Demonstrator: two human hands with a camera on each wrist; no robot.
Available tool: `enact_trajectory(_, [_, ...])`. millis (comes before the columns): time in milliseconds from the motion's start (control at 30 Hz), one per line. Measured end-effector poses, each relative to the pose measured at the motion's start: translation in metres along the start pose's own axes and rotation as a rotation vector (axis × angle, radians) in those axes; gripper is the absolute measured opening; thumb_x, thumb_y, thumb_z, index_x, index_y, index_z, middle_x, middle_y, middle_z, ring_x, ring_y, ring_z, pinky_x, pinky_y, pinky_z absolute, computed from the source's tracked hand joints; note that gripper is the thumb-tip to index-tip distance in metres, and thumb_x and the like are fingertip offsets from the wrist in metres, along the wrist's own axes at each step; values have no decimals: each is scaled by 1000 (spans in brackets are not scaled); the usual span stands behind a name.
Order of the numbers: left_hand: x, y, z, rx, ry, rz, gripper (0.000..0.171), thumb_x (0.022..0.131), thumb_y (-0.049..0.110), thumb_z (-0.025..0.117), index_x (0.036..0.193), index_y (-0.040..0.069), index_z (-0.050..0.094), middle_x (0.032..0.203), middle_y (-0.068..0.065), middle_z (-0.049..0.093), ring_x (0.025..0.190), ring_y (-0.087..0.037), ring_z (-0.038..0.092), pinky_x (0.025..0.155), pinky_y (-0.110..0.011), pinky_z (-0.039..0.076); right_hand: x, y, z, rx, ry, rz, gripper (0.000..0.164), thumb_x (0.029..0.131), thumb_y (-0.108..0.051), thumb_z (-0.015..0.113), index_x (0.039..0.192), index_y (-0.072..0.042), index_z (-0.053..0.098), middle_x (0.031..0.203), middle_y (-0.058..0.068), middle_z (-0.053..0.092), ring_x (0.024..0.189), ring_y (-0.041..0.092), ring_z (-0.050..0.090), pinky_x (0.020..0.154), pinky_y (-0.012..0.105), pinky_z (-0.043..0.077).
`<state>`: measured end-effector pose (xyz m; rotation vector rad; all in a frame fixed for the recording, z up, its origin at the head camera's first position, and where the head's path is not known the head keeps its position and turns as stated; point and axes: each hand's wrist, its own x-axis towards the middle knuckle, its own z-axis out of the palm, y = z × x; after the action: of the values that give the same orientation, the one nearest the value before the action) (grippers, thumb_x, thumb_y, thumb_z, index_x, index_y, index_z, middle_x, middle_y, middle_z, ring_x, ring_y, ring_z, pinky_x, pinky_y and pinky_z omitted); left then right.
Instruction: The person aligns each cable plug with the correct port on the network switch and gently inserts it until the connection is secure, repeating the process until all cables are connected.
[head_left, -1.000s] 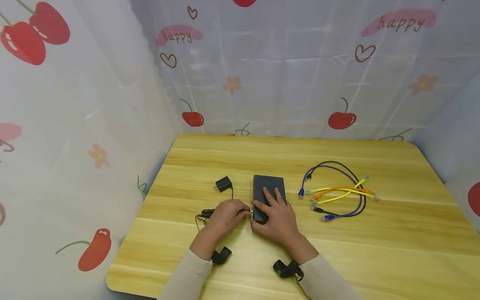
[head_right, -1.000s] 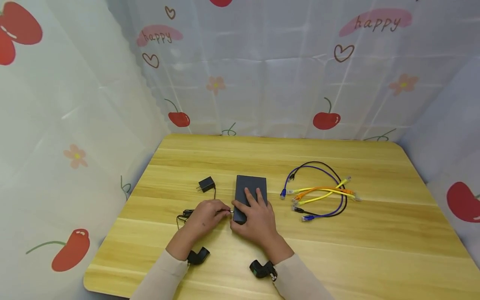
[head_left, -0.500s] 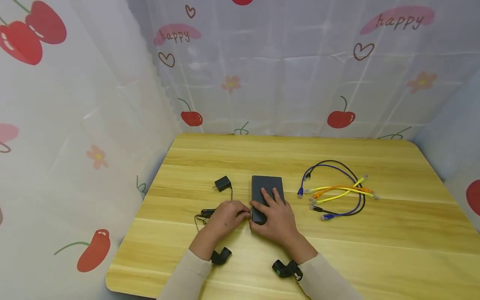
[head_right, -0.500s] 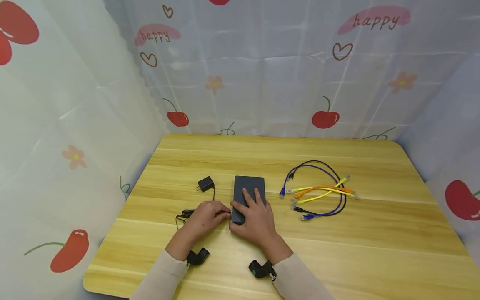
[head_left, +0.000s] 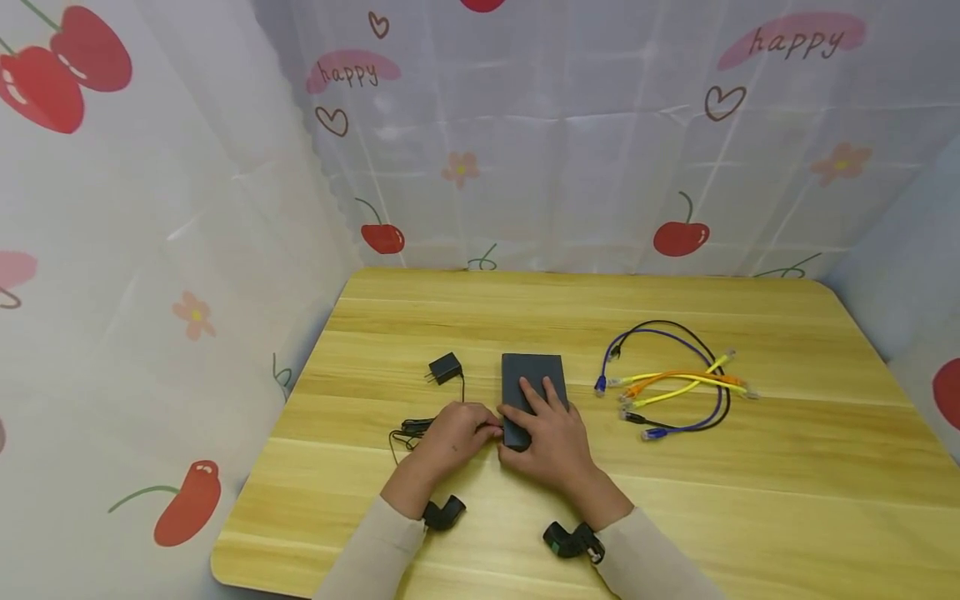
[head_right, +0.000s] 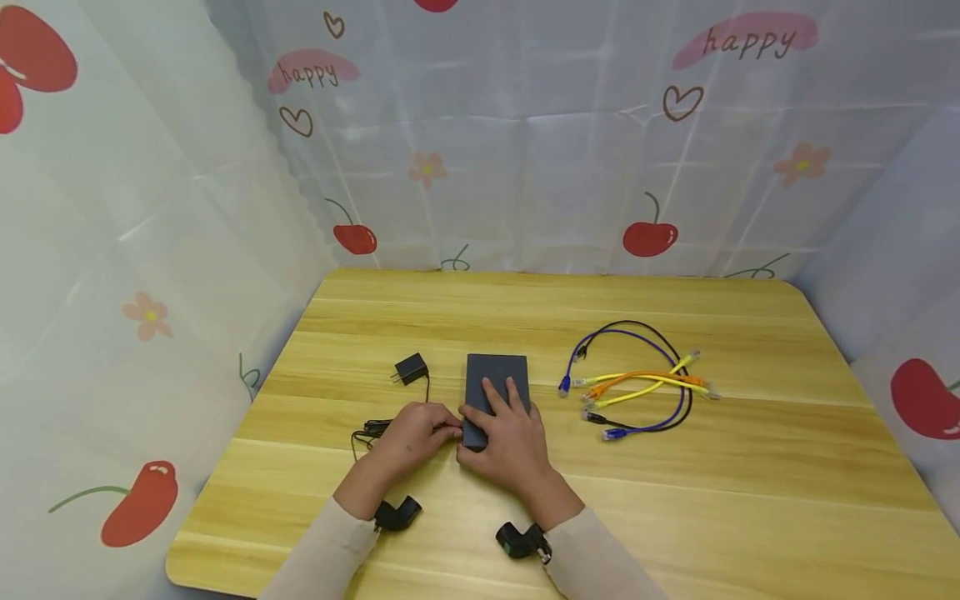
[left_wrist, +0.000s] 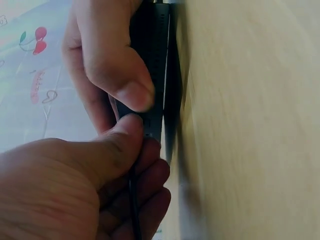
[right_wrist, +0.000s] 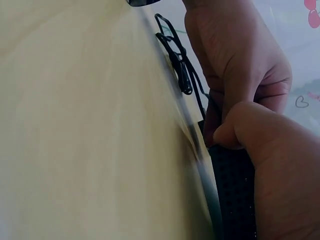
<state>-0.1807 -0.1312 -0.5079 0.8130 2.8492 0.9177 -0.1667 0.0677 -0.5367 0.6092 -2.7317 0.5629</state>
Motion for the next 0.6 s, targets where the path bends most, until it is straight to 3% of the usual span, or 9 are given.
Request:
enact_trajectory(333, [2,-5,1,-48,-21,-7,9,92,20,71,93,17,80,92,7,75,82,0,66,71,-20,52,0,-1,-1,-19,5,-8,53,78,-57,69,128,-38,69,153,7,47,142,45,36,91,72,42])
enact_trajectory(600, [1,-1,1,16,-69,-39,18,92,23,72,106,15,79,105,3,75,98,-10,69,84,-28,55,-1,0,0,-33,-12,-11,53,79,-57,68,129,-39,68,155,6,44,143,44,34,92,73,41])
